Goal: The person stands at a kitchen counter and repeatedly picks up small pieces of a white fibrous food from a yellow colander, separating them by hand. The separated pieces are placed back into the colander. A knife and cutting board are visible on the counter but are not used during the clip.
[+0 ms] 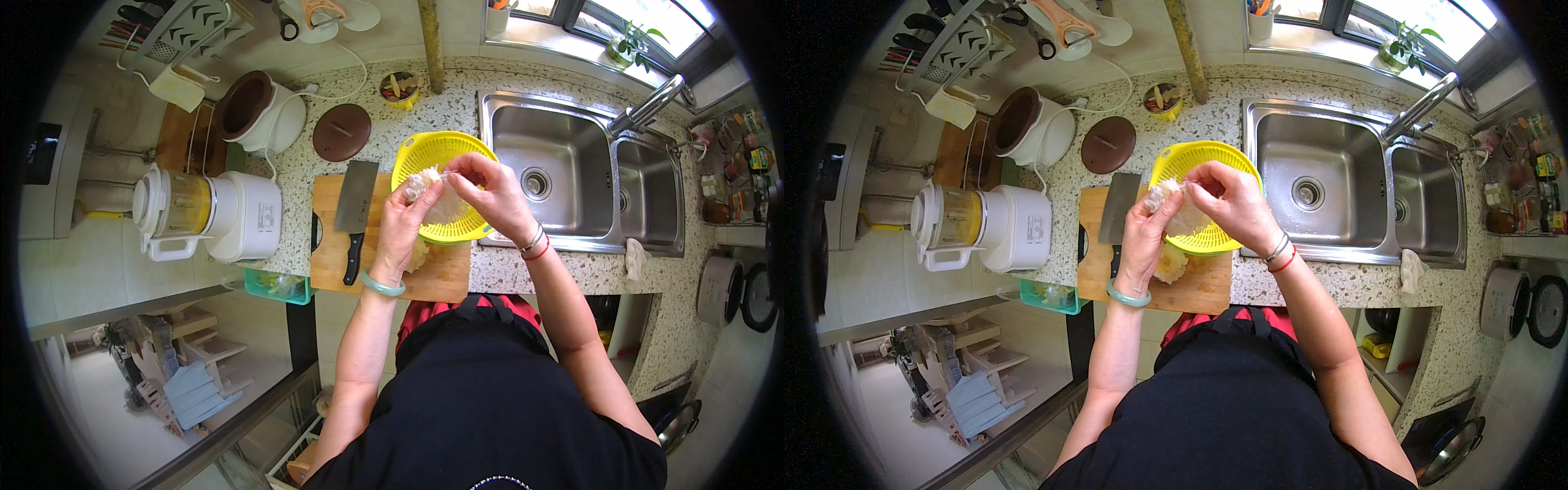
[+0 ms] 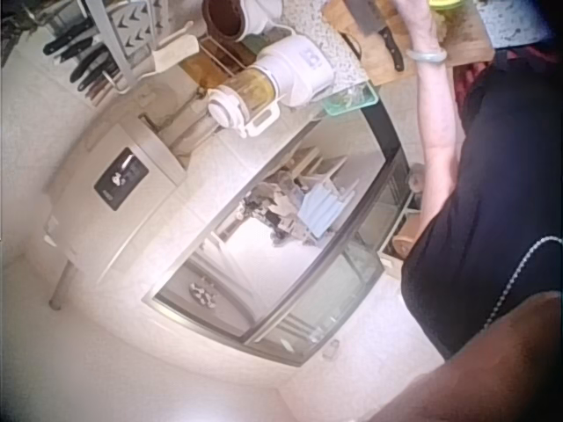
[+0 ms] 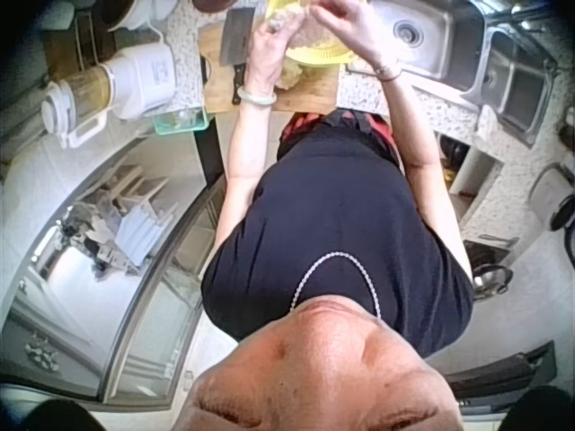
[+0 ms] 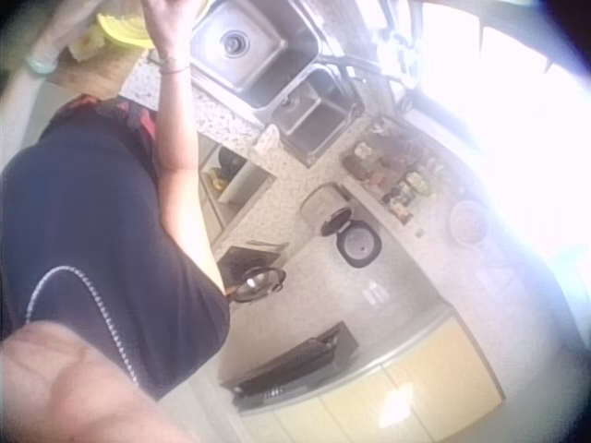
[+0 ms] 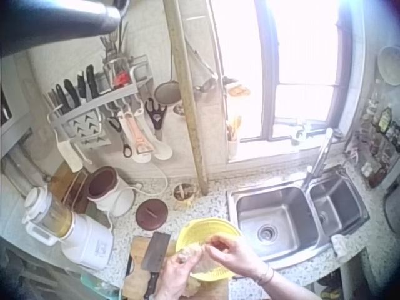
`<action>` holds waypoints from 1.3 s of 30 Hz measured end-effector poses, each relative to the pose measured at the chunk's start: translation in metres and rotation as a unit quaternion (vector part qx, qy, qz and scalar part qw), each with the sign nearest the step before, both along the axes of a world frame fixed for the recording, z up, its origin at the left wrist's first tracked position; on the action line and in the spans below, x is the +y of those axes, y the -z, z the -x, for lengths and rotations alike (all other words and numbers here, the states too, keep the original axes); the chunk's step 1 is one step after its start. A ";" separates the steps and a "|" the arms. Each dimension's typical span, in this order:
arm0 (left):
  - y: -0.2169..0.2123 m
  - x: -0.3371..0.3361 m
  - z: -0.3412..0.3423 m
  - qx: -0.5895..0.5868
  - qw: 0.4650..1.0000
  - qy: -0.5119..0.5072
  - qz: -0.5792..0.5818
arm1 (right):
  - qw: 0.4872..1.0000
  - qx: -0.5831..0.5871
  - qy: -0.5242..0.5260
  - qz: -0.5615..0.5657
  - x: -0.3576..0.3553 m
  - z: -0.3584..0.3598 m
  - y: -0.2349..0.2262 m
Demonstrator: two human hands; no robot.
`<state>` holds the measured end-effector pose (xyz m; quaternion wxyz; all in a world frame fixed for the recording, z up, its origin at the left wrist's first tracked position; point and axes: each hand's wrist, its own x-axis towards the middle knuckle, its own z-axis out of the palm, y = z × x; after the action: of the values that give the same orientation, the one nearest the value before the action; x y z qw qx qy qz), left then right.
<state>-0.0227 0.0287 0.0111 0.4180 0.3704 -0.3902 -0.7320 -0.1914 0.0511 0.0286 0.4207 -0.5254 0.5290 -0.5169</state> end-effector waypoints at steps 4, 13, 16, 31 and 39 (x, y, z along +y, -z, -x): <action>0.001 0.000 -0.001 -0.011 1.000 -0.006 0.013 | 0.995 0.088 0.025 0.036 0.000 -0.002 -0.005; -0.001 0.002 0.001 -0.025 0.999 -0.011 0.025 | 0.989 0.083 0.114 0.042 -0.001 -0.011 0.005; 0.002 0.002 -0.001 -0.038 0.999 -0.003 0.022 | 0.990 0.064 0.120 0.035 -0.001 -0.009 0.011; 0.000 0.000 -0.003 -0.001 1.000 0.002 0.013 | 0.980 0.135 0.090 0.115 -0.003 0.005 0.015; 0.001 0.000 -0.004 -0.011 0.999 0.023 0.042 | 0.998 0.020 0.051 0.033 0.001 0.004 0.004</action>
<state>-0.0185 0.0283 0.0097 0.4124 0.3512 -0.4335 -0.7202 -0.1950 0.0521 0.0241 0.3653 -0.5215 0.5459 -0.5446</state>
